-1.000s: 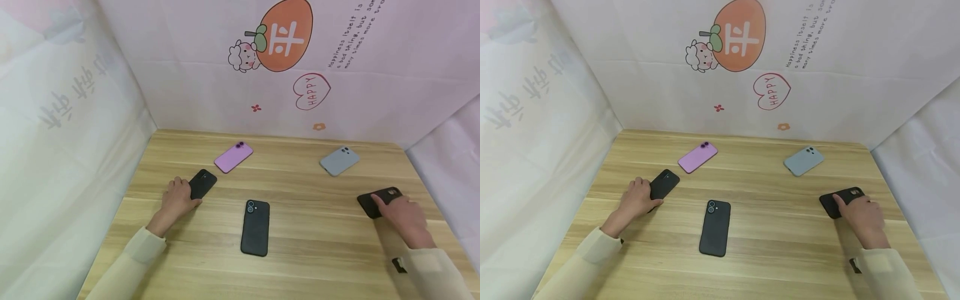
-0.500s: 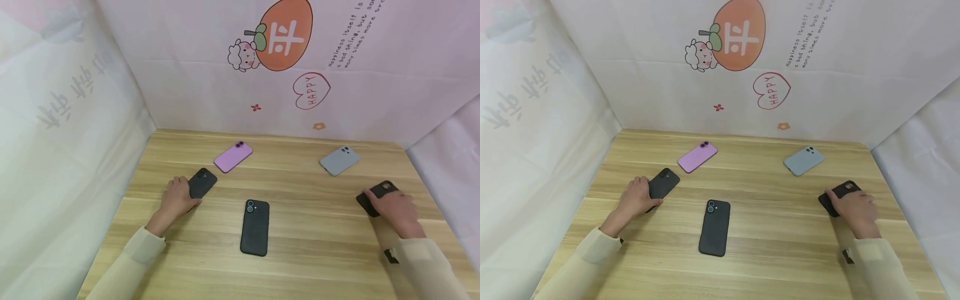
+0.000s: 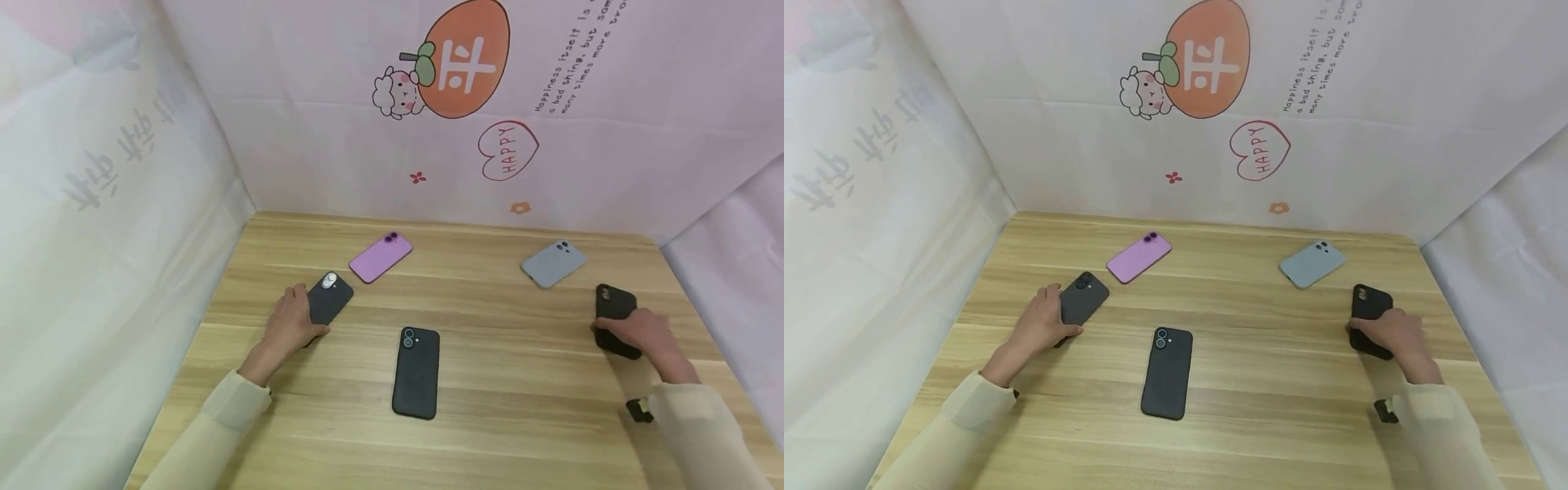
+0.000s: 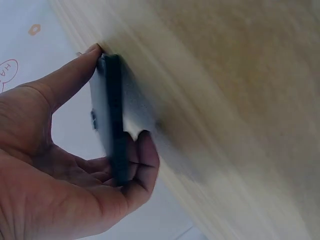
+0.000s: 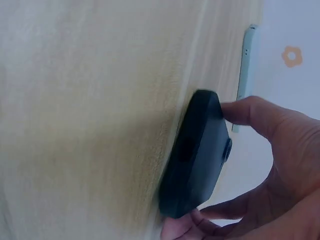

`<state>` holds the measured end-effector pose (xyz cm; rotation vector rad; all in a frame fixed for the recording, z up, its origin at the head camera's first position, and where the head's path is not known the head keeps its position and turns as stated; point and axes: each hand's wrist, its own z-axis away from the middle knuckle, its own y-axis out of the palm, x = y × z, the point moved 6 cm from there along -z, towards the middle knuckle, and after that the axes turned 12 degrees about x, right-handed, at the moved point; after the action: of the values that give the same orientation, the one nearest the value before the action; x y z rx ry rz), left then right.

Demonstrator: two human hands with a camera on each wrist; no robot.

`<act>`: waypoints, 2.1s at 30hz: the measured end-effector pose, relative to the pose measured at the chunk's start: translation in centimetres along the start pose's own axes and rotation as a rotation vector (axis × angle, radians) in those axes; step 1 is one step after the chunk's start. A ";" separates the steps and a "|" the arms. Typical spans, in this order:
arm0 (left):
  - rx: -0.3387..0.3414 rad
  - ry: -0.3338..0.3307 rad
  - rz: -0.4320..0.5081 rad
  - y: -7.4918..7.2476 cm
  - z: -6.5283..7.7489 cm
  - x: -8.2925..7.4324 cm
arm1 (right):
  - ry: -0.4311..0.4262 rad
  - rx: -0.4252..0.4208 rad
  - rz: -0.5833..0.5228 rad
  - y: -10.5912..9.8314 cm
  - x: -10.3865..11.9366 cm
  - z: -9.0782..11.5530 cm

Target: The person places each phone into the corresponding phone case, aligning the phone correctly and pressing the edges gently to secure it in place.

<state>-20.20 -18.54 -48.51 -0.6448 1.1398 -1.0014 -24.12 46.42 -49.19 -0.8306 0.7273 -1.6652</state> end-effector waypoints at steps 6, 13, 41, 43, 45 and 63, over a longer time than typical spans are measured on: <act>0.039 0.007 0.022 0.0 -0.3 0.2 | 0.036 0.004 -0.130 0.1 -0.7 0.0; 0.062 -0.006 0.063 -0.1 -0.6 0.3 | 0.002 -0.181 -0.205 -0.7 -0.6 0.7; 0.072 0.038 0.581 0.1 0.0 -0.4 | -0.137 -0.358 -0.330 -4.2 5.4 3.1; 0.087 0.030 0.646 0.1 0.3 -0.8 | -0.140 -0.355 -0.347 -4.4 6.0 3.3; 0.105 0.031 0.725 0.1 0.5 -1.3 | -0.146 -0.349 -0.370 -4.6 6.8 3.7; 0.243 0.156 1.223 2.9 1.7 -7.7 | -0.398 -0.267 -0.696 -4.7 17.3 7.0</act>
<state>-18.37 -10.48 -47.09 0.3595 1.2311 -0.1093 -23.89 30.34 -38.67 -1.6913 0.3975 -1.9258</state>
